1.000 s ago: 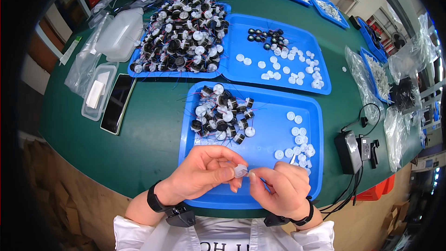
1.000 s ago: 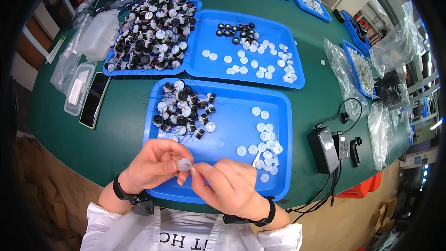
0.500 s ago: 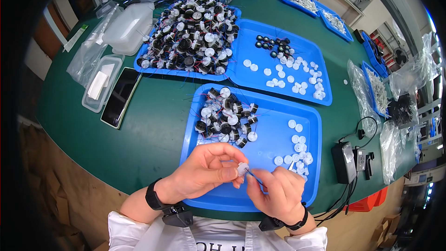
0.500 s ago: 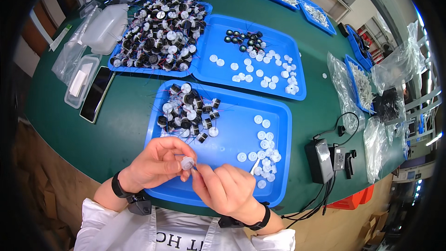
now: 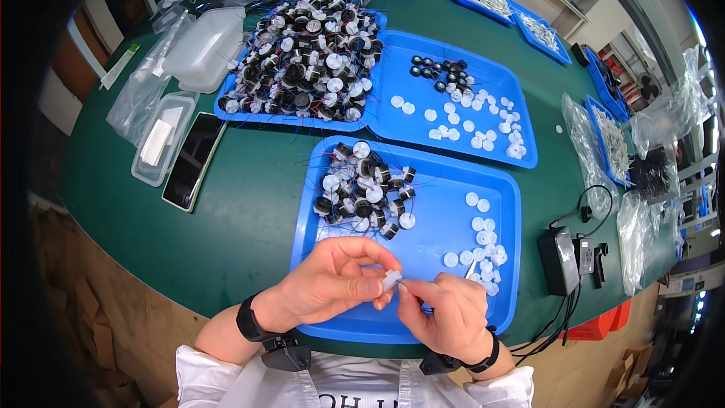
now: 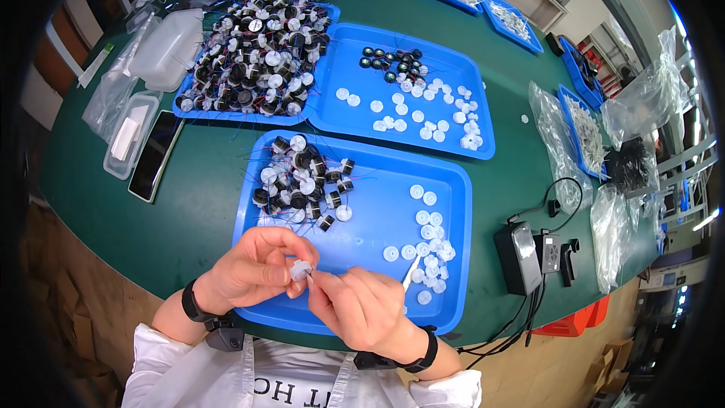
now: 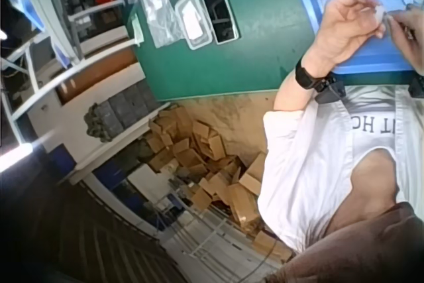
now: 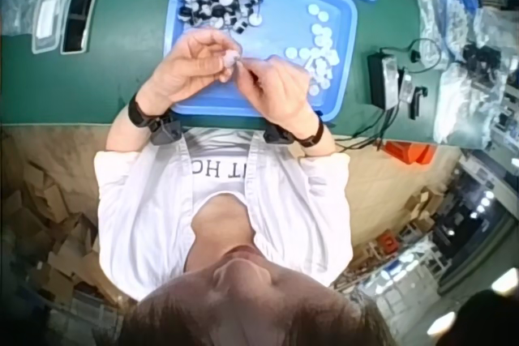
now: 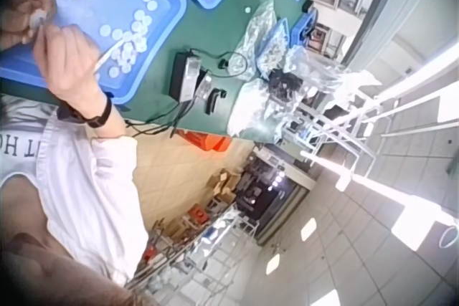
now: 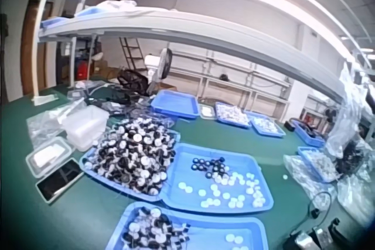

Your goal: Assembling small black electronic components by attaching white plastic caps.

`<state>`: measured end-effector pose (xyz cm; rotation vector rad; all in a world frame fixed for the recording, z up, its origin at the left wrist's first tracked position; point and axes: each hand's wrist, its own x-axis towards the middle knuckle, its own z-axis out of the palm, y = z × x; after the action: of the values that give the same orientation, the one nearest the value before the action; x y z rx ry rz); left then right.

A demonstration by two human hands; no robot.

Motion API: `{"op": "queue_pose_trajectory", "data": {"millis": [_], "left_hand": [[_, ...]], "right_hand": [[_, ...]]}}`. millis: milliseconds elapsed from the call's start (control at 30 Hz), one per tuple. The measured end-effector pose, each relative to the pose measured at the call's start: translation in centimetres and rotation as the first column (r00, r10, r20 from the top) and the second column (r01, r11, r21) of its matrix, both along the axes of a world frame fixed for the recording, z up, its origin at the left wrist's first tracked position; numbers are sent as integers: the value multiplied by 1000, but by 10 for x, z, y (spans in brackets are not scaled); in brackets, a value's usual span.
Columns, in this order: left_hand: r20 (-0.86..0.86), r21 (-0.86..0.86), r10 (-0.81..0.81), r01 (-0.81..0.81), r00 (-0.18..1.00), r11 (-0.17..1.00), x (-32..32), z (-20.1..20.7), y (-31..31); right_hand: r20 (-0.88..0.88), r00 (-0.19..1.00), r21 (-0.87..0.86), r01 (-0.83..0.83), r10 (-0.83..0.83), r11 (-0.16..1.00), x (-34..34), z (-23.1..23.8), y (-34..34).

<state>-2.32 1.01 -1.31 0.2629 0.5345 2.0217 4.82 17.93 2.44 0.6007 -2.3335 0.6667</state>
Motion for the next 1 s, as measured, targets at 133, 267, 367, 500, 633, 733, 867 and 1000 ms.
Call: {"op": "queue_pose_trajectory", "data": {"millis": [133,267,367,500,633,733,867,1000], "left_hand": [[9,2,-7,7,1000,1000,1,0,0],[4,4,4,-4,1000,1000,0,-2,-1],[-29,-16,35,-35,999,999,1,-1,0],[8,-18,52,-52,999,998,1,-2,-1],[31,-55,59,-57,998,997,1,0,-1],[-54,-142,68,-75,996,987,1,2,0],[-17,-119,50,-52,999,992,0,-1,-2],[68,5,34,-34,997,999,-1,-6,-2]], "right_hand": [[10,1000,-32,-3,4,999,1,-1,-1],[10,1000,-25,5,-5,1000,1,-2,-3],[-1,1000,50,29,-29,998,1,0,-3],[37,999,15,10,-11,1000,1,2,-4],[121,992,-69,-18,26,997,0,6,-2],[161,986,-95,-31,46,995,1,8,-2],[208,977,-112,-13,36,994,1,13,-3],[394,911,-346,24,122,938,-2,20,-2]]}}
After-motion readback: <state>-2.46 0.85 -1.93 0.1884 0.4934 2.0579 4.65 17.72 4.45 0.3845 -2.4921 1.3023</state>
